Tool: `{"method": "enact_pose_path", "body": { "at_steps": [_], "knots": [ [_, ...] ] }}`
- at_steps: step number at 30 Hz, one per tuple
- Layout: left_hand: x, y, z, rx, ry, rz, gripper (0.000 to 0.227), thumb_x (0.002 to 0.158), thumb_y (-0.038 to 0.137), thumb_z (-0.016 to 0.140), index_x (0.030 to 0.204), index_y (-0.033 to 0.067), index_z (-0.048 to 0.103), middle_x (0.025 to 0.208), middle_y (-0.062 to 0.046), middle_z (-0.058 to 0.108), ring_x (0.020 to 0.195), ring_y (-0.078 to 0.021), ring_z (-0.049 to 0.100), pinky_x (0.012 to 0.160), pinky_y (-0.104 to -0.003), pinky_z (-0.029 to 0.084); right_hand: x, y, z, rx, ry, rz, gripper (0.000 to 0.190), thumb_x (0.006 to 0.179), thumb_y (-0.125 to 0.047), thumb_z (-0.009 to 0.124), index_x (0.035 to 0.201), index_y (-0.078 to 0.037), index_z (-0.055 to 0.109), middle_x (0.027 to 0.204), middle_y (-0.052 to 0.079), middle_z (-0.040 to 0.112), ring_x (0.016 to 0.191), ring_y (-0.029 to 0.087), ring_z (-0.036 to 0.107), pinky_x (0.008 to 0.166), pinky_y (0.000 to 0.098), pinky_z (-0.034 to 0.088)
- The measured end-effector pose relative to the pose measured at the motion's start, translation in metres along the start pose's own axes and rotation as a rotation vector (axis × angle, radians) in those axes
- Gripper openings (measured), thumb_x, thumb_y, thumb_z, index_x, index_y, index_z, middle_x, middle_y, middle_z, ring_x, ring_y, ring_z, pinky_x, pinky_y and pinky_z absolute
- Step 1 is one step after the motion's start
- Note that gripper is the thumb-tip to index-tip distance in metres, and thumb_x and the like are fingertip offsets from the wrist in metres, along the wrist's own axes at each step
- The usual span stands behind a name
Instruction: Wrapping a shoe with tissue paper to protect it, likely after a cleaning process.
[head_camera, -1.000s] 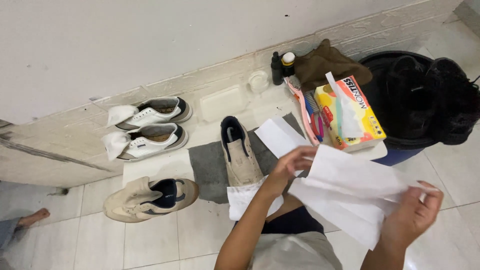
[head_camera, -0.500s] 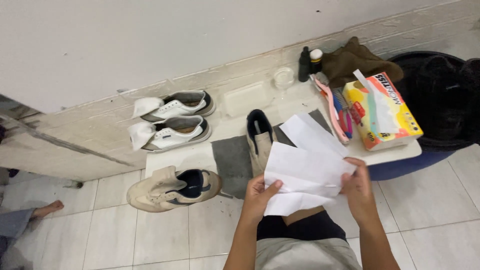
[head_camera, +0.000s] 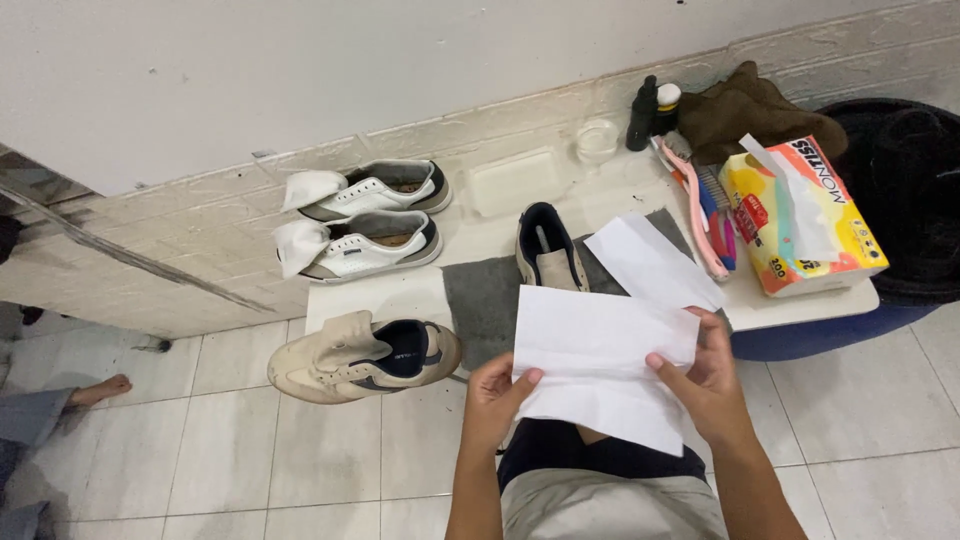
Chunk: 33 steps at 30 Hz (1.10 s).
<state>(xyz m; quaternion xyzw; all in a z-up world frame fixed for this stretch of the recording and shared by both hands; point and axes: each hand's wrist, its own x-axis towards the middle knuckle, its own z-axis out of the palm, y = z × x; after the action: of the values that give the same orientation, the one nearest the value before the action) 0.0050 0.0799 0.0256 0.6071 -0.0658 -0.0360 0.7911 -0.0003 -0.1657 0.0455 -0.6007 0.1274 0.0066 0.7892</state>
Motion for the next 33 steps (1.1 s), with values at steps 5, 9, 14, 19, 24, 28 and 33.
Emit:
{"method": "enact_pose_path", "body": {
  "at_steps": [5, 9, 14, 19, 24, 28, 33],
  "knots": [
    [-0.004, -0.018, -0.009, -0.083, 0.095, -0.077, 0.027, 0.083, 0.006, 0.076, 0.105, 0.0079, 0.060, 0.087, -0.009, 0.076, 0.068, -0.0091, 0.062, 0.058, -0.023, 0.049, -0.008, 0.003, 0.007, -0.138, 0.120, -0.234, 0.062, 0.080, -0.005, 0.070, 0.129, -0.018, 0.034, 0.111, 0.011, 0.056, 0.072, 0.015, 0.061, 0.055, 0.0229, 0.048],
    [-0.004, -0.007, -0.004, -0.101, 0.096, -0.002, 0.030, 0.088, 0.004, 0.071, 0.103, 0.0142, 0.047, 0.081, -0.013, 0.072, 0.056, -0.0073, 0.045, 0.053, -0.020, 0.035, -0.008, 0.015, 0.000, -0.159, 0.111, -0.397, 0.047, 0.084, -0.008, 0.066, 0.116, -0.021, 0.034, 0.055, -0.002, 0.041, 0.037, 0.003, 0.031, 0.034, 0.0209, 0.021],
    [-0.005, -0.005, -0.002, 0.144, 0.117, 0.243, 0.006, 0.090, 0.008, 0.068, 0.090, 0.0100, 0.062, 0.087, -0.002, 0.068, 0.072, -0.0110, 0.059, 0.064, -0.024, 0.048, -0.007, 0.037, -0.014, -0.358, 0.231, -0.638, 0.036, 0.091, 0.007, 0.051, 0.110, -0.012, 0.028, 0.107, 0.007, 0.035, 0.059, 0.011, 0.044, 0.048, 0.0224, 0.035],
    [-0.004, -0.001, -0.005, 0.162, -0.080, 0.286, 0.019, 0.089, -0.006, 0.059, 0.093, 0.0056, 0.074, 0.103, -0.012, 0.071, 0.092, -0.0203, 0.067, 0.080, -0.029, 0.053, -0.004, 0.049, -0.040, -0.475, 0.124, -0.638, 0.024, 0.089, 0.007, 0.046, 0.105, -0.008, 0.054, 0.111, 0.010, 0.060, 0.097, 0.018, 0.059, 0.078, 0.0266, 0.044],
    [-0.004, 0.003, -0.002, 0.197, -0.037, 0.272, 0.037, 0.073, -0.017, 0.062, 0.098, 0.0057, 0.075, 0.096, -0.010, 0.075, 0.087, -0.0186, 0.068, 0.068, -0.026, 0.051, -0.009, 0.031, -0.030, -0.358, 0.126, -0.463, 0.024, 0.096, -0.011, 0.052, 0.118, -0.007, 0.044, 0.110, 0.011, 0.060, 0.099, 0.021, 0.062, 0.079, 0.0295, 0.048],
    [-0.005, 0.014, 0.003, 0.200, -0.044, 0.243, 0.020, 0.074, 0.001, 0.083, 0.092, 0.0078, 0.075, 0.089, -0.006, 0.074, 0.077, -0.0119, 0.063, 0.066, -0.023, 0.048, -0.006, 0.010, -0.025, -0.352, -0.025, -0.168, 0.049, 0.085, -0.006, 0.057, 0.129, -0.014, 0.036, 0.122, 0.004, 0.043, 0.069, 0.013, 0.045, 0.052, 0.0247, 0.037],
    [-0.008, 0.016, -0.002, 0.179, -0.063, 0.174, 0.027, 0.075, 0.001, 0.083, 0.099, 0.0089, 0.074, 0.101, -0.007, 0.072, 0.087, -0.0105, 0.063, 0.067, -0.020, 0.047, -0.006, 0.007, -0.023, -0.094, -0.242, 0.044, 0.071, 0.077, 0.002, 0.071, 0.133, -0.017, 0.032, 0.094, 0.015, 0.059, 0.078, 0.023, 0.063, 0.064, 0.0315, 0.052]
  ]
}}
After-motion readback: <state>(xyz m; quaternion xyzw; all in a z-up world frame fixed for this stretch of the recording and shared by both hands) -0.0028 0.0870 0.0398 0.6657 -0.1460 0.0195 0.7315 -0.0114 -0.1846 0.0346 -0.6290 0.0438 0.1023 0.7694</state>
